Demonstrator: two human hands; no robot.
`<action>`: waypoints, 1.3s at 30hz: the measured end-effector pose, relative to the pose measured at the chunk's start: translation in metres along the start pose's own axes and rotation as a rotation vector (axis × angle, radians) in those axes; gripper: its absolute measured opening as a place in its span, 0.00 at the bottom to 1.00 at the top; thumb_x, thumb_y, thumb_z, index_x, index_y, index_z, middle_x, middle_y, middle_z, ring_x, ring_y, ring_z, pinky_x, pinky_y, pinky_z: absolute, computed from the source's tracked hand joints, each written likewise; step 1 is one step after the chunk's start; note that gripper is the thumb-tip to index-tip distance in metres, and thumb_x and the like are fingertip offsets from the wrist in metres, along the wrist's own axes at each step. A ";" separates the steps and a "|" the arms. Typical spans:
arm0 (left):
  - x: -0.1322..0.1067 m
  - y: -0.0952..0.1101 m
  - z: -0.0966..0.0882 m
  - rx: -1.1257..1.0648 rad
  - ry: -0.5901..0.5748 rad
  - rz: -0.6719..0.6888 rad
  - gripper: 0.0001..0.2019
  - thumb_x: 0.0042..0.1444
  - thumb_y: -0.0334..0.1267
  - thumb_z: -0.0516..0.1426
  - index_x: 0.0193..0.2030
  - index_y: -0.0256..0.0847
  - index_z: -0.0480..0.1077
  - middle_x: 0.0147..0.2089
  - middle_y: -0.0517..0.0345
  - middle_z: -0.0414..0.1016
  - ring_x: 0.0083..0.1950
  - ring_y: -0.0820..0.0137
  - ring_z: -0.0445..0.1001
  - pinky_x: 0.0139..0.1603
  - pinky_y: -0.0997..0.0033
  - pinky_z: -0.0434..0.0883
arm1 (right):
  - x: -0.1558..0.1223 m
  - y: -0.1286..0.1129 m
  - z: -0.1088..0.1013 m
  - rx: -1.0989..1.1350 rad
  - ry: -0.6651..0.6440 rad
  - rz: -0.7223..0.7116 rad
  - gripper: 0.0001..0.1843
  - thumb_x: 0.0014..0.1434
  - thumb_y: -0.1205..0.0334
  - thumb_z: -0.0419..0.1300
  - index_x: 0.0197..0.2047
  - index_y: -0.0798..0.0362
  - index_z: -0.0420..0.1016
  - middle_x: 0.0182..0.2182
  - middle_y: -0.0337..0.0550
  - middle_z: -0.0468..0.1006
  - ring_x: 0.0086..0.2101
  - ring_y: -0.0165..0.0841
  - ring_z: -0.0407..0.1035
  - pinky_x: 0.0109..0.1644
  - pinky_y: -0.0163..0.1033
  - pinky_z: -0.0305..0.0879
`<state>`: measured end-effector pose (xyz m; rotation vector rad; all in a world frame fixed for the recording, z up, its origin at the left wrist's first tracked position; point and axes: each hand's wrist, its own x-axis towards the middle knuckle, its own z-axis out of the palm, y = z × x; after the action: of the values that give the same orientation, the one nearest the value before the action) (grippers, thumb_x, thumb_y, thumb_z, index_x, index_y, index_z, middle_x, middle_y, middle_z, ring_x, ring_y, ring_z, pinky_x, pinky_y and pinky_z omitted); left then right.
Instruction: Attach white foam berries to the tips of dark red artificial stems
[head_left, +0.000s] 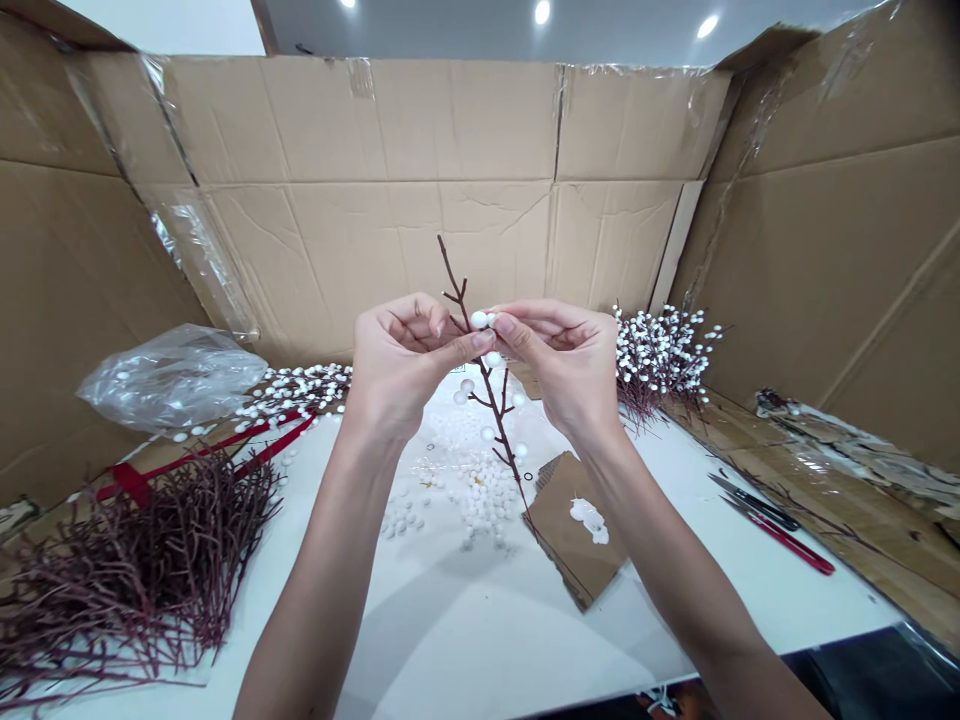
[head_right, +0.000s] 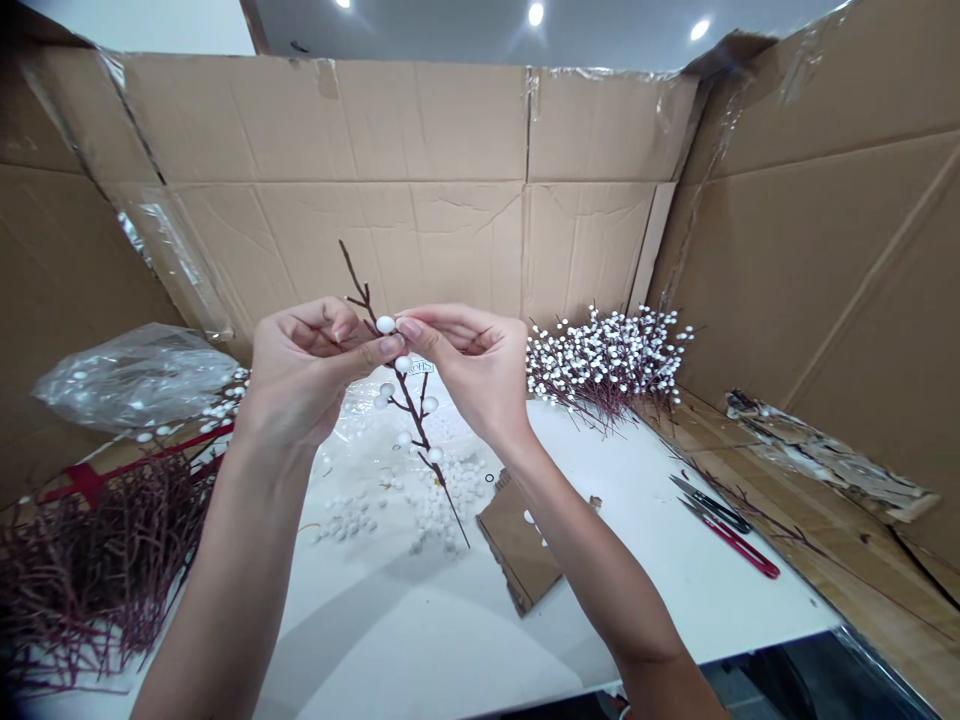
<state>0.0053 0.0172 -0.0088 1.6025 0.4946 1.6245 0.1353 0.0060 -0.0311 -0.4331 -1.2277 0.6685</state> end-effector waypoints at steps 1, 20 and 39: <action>0.000 0.000 0.000 0.001 0.005 -0.001 0.20 0.33 0.26 0.69 0.17 0.38 0.59 0.18 0.68 0.63 0.20 0.81 0.67 0.23 0.79 0.68 | 0.000 0.000 0.000 -0.006 -0.001 0.009 0.03 0.49 0.63 0.68 0.30 0.51 0.80 0.30 0.38 0.83 0.30 0.30 0.78 0.38 0.37 0.77; 0.000 0.001 -0.005 0.000 -0.107 -0.058 0.15 0.38 0.29 0.69 0.23 0.38 0.65 0.25 0.63 0.73 0.27 0.78 0.74 0.32 0.78 0.74 | 0.007 0.000 -0.009 0.073 -0.091 0.103 0.07 0.49 0.60 0.68 0.33 0.51 0.80 0.31 0.39 0.83 0.33 0.29 0.77 0.42 0.38 0.76; 0.014 0.006 -0.023 -0.101 0.238 0.013 0.19 0.31 0.31 0.71 0.29 0.43 0.67 0.27 0.64 0.79 0.25 0.76 0.75 0.30 0.78 0.74 | 0.019 0.003 -0.040 -0.504 -1.058 0.593 0.16 0.48 0.52 0.67 0.24 0.58 0.75 0.17 0.35 0.73 0.17 0.23 0.68 0.21 0.27 0.67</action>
<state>-0.0173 0.0293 0.0019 1.3480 0.5163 1.8314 0.1762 0.0225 -0.0311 -0.9464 -2.3323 1.1638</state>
